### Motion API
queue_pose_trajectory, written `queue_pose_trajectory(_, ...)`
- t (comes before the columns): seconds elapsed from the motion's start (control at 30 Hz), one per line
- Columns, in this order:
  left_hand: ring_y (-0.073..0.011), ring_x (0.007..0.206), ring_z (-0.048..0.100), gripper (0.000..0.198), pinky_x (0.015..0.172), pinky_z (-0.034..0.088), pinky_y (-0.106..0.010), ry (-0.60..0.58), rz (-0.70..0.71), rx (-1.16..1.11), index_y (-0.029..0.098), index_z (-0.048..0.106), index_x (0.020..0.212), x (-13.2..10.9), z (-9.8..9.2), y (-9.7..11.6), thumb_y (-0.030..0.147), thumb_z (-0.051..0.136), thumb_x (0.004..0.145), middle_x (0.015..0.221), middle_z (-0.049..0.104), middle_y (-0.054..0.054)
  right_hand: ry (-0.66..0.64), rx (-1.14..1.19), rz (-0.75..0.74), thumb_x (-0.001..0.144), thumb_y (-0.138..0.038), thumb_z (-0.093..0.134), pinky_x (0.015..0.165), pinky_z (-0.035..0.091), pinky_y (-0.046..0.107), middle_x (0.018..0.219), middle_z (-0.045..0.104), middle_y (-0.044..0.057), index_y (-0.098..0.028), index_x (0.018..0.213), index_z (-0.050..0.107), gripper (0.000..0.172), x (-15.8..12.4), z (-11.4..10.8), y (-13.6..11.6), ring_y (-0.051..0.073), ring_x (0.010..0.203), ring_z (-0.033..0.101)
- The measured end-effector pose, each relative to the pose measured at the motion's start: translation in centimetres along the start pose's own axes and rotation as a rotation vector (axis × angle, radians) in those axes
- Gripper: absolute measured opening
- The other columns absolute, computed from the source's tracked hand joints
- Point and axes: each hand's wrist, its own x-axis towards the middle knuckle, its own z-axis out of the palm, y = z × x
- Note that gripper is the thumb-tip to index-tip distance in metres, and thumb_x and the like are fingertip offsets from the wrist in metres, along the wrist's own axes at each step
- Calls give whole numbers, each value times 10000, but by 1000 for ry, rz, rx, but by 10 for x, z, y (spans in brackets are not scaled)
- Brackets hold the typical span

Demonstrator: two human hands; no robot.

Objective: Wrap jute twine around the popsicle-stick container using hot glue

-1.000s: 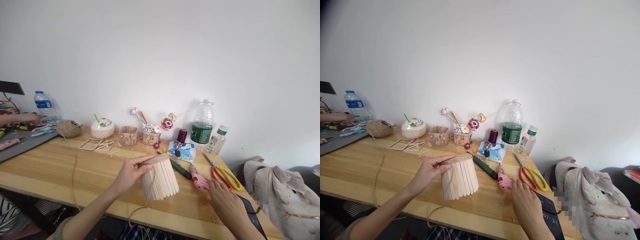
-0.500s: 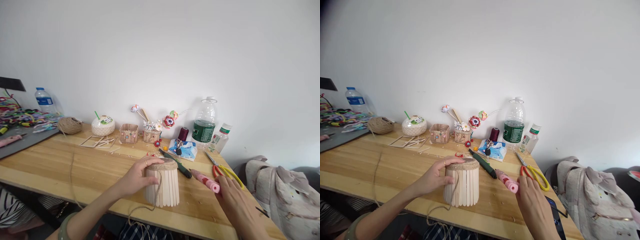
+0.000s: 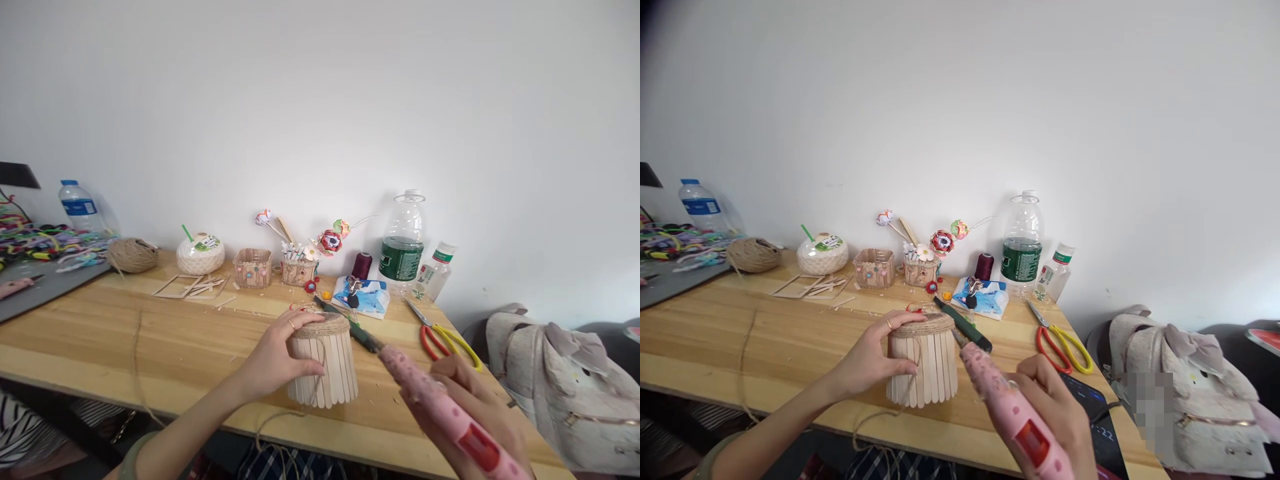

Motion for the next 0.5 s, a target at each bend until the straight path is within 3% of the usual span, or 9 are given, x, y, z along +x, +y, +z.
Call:
queue_pose_trajectory(0.13,-299,1134,507,600,997,350,-427,6,36,26,217,612,1112,-1,2,0,272,840,560,1183,612,-100,-96,24,-103,894,-210,417,538,483,204,743,565,50,-191,791,605,216,-7,19,-1,138,655,607)
queue_pose_trajectory(0.3,-297,1113,524,589,976,372,-417,12,41,16,217,619,1094,-1,3,2,279,845,554,1159,624,-100,-106,51,-126,896,-157,386,498,442,204,724,557,43,-189,752,550,221,-9,34,-4,137,652,603)
queue_pose_trajectory(0.5,-290,1108,532,596,968,386,-413,19,56,36,233,617,1097,0,3,3,239,849,548,1153,627,-88,-139,52,-169,873,-139,402,507,402,216,653,503,16,-199,670,462,220,-5,36,-6,123,594,540)
